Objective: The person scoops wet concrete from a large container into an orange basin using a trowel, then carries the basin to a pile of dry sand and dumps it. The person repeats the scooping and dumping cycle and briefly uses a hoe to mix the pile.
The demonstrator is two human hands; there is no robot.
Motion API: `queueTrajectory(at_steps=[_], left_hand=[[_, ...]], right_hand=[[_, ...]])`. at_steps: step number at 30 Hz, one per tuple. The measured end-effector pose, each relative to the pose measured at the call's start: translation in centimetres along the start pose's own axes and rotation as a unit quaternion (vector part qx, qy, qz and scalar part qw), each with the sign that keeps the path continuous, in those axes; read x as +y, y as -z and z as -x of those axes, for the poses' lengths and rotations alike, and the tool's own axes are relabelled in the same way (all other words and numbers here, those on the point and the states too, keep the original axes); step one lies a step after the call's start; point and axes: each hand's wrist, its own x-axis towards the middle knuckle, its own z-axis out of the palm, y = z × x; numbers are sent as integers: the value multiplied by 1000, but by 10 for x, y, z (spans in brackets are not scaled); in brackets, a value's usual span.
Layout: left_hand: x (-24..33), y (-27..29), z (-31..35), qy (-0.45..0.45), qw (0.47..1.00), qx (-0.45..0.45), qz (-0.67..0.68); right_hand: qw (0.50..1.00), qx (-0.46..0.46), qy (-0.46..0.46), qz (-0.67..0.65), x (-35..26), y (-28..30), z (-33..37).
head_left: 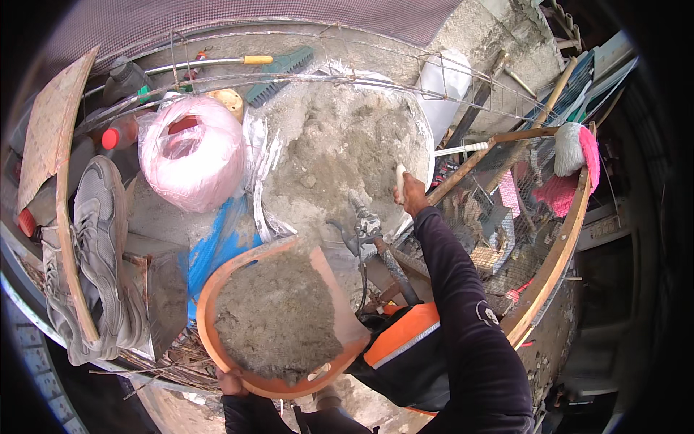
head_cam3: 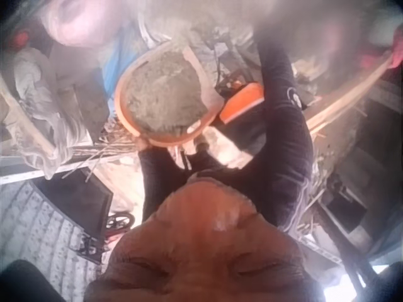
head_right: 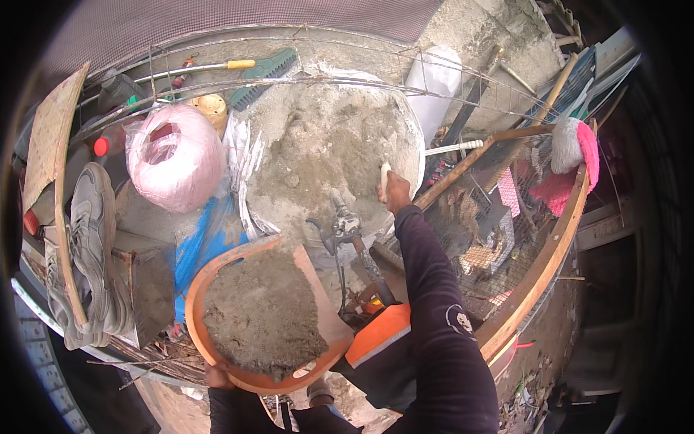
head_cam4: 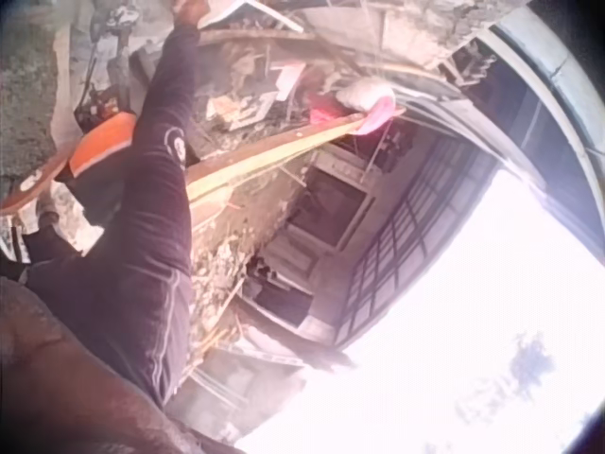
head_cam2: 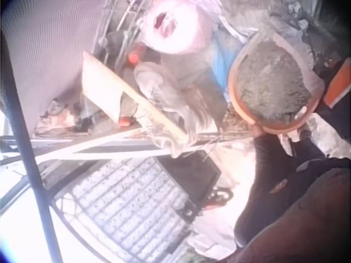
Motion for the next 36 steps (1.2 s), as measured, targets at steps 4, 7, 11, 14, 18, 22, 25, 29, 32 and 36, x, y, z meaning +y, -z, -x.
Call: queueTrajectory(at_steps=[4, 7, 11, 14, 18, 22, 25, 29, 32, 36], left_hand=[[6, -10, 5, -11, 1000, -16, -12], [-9, 2, -6, -15, 999, -24, -46], [-11, 9, -11, -22, 999, -10, -23], [-1, -2, -1, -11, 999, -30, -38], [-1, 0, -1, -23, 999, -18, -14], [10, -14, 7, -27, 999, -13, -12], [9, -14, 6, -26, 999, -21, -7], [16, -17, 10, -26, 1000, 0, -8], [16, -12, 10, -15, 1000, -11, -12], [8, -21, 5, -11, 1000, -21, 0]], right_hand=[[998, -61, 11, -2, -25, -2, 22], [993, -100, 22, 53, -48, -3, 45], [963, -192, 14, 189, -82, -18, 98], [921, -272, 8, 279, -92, -10, 142], [856, -386, -9, 345, -96, -22, 193], [796, -425, -11, 432, -75, -35, 247], [635, -494, 269, 530, -48, -37, 263], [638, -361, 354, 581, -44, -48, 289], [706, -279, 347, 551, -65, -55, 272], [741, -91, 465, 475, -72, -12, 184]])
